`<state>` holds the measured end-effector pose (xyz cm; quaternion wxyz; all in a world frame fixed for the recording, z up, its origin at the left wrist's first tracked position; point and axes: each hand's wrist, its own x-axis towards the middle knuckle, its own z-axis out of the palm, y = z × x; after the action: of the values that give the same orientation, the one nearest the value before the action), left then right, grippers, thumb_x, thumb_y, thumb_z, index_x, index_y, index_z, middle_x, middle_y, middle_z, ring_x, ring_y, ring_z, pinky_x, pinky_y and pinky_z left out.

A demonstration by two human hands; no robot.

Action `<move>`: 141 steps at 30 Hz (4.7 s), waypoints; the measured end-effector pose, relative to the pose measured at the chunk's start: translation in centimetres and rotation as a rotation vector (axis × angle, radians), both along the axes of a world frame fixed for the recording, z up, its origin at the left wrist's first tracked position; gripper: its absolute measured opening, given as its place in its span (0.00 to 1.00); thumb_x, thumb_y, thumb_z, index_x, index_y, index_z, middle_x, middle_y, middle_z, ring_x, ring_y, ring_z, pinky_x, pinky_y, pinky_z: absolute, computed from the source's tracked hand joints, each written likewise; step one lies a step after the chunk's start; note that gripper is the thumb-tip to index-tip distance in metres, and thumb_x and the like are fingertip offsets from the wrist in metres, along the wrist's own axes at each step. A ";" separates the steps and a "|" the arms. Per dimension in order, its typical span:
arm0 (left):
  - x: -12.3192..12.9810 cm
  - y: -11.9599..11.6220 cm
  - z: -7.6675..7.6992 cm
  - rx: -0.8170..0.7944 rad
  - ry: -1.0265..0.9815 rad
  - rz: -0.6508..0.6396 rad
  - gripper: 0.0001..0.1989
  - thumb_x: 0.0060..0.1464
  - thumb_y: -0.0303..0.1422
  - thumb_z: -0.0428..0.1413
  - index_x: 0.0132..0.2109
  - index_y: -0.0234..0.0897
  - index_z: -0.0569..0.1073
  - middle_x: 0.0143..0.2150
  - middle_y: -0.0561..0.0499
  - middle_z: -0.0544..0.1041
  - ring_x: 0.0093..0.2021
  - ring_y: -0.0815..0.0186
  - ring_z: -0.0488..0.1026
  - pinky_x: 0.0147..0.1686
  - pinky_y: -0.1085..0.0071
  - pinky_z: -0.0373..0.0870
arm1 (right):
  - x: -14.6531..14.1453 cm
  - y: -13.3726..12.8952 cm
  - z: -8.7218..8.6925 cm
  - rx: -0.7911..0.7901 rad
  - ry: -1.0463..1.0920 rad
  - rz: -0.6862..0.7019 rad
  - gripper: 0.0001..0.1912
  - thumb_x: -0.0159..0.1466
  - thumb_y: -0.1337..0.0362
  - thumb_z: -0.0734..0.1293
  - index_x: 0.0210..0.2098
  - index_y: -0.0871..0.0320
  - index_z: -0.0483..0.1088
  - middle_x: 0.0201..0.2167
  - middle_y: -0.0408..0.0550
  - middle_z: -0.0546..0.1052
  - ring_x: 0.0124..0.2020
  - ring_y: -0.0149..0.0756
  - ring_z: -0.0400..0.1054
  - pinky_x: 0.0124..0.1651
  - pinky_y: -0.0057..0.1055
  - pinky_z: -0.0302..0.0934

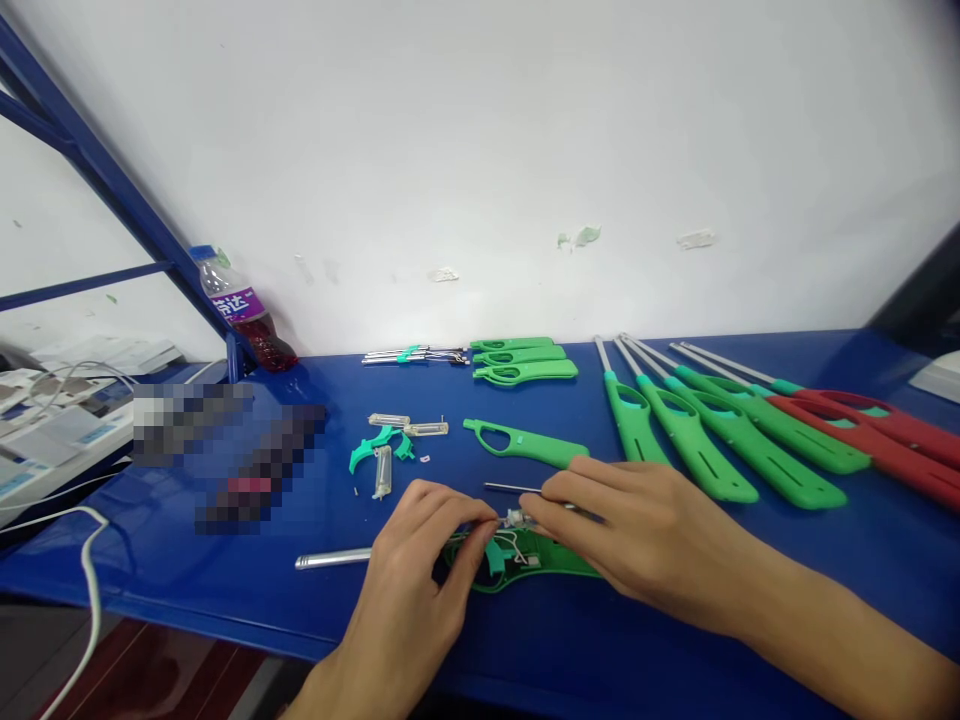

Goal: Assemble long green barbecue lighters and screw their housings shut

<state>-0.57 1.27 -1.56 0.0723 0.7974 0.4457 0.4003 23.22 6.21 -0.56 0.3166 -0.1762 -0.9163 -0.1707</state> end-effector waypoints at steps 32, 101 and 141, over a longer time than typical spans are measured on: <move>-0.1 0.0 0.3 0.006 -0.028 -0.056 0.10 0.67 0.19 0.58 0.45 0.40 0.77 0.39 0.53 0.80 0.41 0.65 0.74 0.42 0.70 0.71 | -0.2 -0.5 -0.1 0.004 0.082 0.044 0.08 0.75 0.72 0.65 0.49 0.67 0.77 0.32 0.44 0.80 0.32 0.33 0.73 0.34 0.33 0.67; -1.3 -2.2 1.0 -0.136 0.462 -0.019 0.16 0.71 0.30 0.56 0.62 0.42 0.74 0.52 0.46 0.74 0.49 0.55 0.77 0.53 0.50 0.79 | 1.8 -0.2 1.4 -0.585 -0.159 -0.064 0.07 0.72 0.65 0.70 0.46 0.49 0.81 0.38 0.41 0.78 0.37 0.35 0.73 0.36 0.35 0.58; -1.1 -2.2 1.2 -0.102 0.545 -0.048 0.16 0.70 0.26 0.51 0.61 0.39 0.70 0.53 0.43 0.75 0.49 0.52 0.77 0.50 0.49 0.80 | 1.0 -0.6 1.2 -0.464 -0.225 -0.073 0.07 0.73 0.68 0.68 0.47 0.53 0.79 0.40 0.43 0.78 0.37 0.35 0.74 0.32 0.35 0.56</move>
<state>-1.67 -0.88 -0.32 -0.0007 0.8812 0.4495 0.1465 24.18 5.64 0.66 0.1573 -0.2569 -0.9534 0.0140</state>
